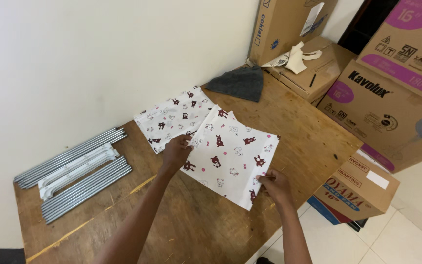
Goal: The person assembles a small storage unit by inserting metal rods into white plastic corner brackets and attaching patterned fabric panels. They build the frame on the floor and then place the completed unit on a wooden table.
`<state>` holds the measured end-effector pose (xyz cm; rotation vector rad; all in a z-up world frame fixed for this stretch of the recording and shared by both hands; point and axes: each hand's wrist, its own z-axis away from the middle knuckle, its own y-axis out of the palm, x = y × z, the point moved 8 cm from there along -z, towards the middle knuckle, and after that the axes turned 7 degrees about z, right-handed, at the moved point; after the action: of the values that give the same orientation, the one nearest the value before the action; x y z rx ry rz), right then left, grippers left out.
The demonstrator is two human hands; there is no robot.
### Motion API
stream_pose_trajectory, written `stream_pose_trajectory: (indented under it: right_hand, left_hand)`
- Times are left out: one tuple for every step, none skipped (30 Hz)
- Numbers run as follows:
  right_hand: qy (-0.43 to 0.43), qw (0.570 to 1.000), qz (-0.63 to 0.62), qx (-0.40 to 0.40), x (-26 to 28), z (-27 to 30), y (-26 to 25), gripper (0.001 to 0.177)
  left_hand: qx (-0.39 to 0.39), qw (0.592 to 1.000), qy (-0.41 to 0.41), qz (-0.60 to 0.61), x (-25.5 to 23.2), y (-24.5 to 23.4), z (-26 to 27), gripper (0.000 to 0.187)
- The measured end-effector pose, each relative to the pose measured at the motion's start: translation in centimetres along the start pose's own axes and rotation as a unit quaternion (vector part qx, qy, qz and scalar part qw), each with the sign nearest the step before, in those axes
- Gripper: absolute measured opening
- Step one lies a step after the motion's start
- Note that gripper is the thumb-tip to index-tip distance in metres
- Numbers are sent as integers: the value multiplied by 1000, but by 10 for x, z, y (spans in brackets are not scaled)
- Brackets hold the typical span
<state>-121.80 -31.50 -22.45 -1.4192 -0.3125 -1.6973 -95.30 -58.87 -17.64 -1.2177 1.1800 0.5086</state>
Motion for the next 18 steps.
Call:
stream_pose_trajectory:
  right_hand:
    - [14,1000,11,14,-6,-10,5,18]
    - [26,999,24,28,-11,-21,10,19]
    - [38,998,37,43,-14,-30,16,19]
    - [39,998,7,51,-16,-39,23,20]
    - [40,997,-23,60,-19,-46,33,21]
    - [43,995,-52,69,-22,-54,42,21]
    - [51,994,-59,77,-25,-66,50,22]
    - [64,992,-67,87,-30,-75,59,23]
    - [76,990,-75,96,-36,-81,66,24]
    - [86,987,-85,103,-41,-87,72,25]
    - [97,985,-95,110,-46,-90,78,25]
    - [104,982,-107,116,-48,-95,82,25]
    - [111,980,-114,119,-50,-96,83,25]
    - [117,978,-120,120,-52,-97,83,24]
    - [124,977,-126,122,-53,-98,82,23]
    - [125,976,-113,134,-54,-97,83,24]
    - [126,976,-100,146,-54,-96,84,26]
    - [128,975,-87,158,-55,-94,86,27]
  left_hand:
    - [2,1000,-4,-29,6,6,-16,37]
    - [2,998,-7,-57,11,11,-31,37]
    - [-3,997,-9,-75,15,15,-43,35]
    - [-10,996,-10,-93,16,21,-56,34]
    - [-16,994,-12,-110,16,26,-68,32]
    - [-22,992,4,-123,14,32,-79,33]
    - [-28,990,20,-137,11,39,-90,34]
    - [-31,987,34,-153,11,45,-95,35]
    - [-14,979,20,-201,16,55,-98,44]
    - [3,968,7,-250,21,66,-101,53]
    - [20,954,-6,-298,26,75,-103,63]
    - [50,948,5,-316,29,89,-100,67]
    - [79,940,16,-333,35,103,-90,71]
    - [122,935,9,-334,45,120,-79,69]
    - [166,928,2,-334,56,136,-66,68]
    - [194,925,-8,-325,68,149,-50,69]
    - [223,922,-19,-316,80,160,-35,70]
    - [221,926,-19,-307,89,167,-22,70]
